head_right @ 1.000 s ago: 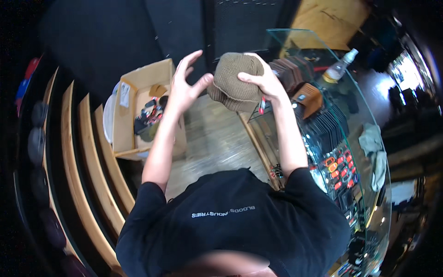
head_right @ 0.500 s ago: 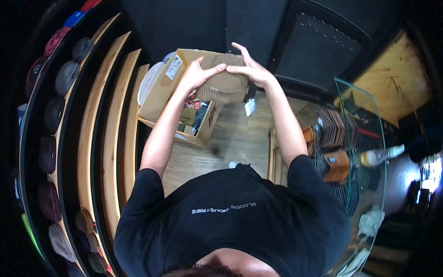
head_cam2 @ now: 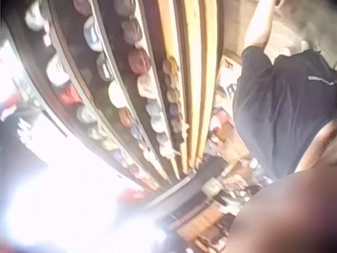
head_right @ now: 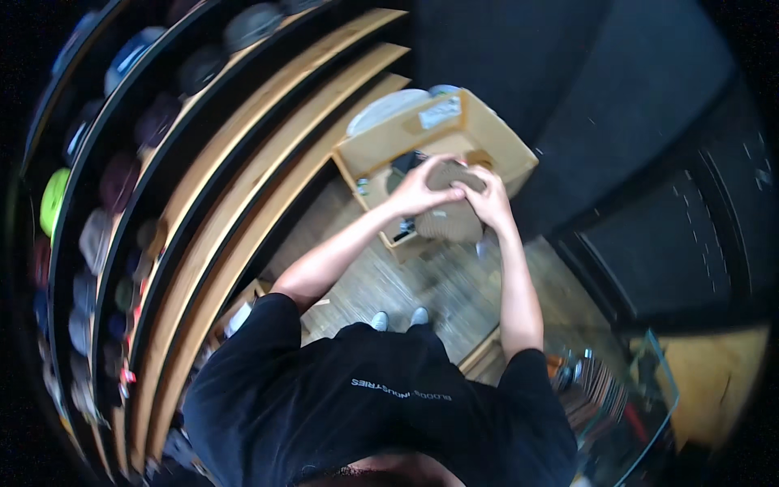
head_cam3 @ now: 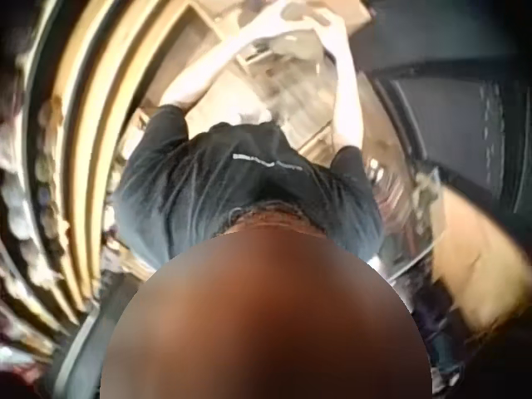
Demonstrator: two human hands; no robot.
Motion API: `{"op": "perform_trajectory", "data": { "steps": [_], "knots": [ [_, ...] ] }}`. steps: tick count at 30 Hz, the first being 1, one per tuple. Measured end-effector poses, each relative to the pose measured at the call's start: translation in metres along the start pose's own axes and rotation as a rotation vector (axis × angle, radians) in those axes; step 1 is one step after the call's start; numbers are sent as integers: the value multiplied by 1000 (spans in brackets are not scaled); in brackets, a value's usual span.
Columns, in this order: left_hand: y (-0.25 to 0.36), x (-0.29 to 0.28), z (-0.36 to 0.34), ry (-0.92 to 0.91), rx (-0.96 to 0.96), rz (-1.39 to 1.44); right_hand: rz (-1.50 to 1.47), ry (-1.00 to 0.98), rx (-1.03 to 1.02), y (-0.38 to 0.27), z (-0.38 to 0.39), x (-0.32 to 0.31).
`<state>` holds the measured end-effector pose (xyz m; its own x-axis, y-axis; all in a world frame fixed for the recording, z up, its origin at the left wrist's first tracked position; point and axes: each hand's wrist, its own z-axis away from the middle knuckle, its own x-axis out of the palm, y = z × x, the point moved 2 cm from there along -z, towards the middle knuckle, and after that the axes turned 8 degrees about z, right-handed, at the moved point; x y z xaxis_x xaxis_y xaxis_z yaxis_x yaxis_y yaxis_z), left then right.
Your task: The person is removing hats from a storage box, cleaning them with a wooden brush, and placing them onto display shelves.
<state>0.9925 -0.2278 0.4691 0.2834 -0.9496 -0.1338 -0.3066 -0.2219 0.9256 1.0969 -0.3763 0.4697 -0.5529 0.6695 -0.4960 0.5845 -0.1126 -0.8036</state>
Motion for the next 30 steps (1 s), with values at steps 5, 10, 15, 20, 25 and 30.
{"op": "perform_trajectory", "data": {
  "steps": [5,10,15,20,25,30],
  "knots": [
    [-9,-46,40,308,-84,-46,-238,1,-16,0,-30,84],
    [17,-122,102,494,-152,-178,-423,-51,-73,-49,-52,183],
    [64,-190,191,666,-162,-260,-516,-341,-186,-128,-44,262],
    [122,-254,299,801,-204,-328,-518,-727,-419,-209,1,318],
    [176,-295,408,826,-69,-593,-517,-819,-422,-298,67,415],
    [223,-323,505,951,-247,-722,-588,-961,-475,-374,116,482]
  ]
}}
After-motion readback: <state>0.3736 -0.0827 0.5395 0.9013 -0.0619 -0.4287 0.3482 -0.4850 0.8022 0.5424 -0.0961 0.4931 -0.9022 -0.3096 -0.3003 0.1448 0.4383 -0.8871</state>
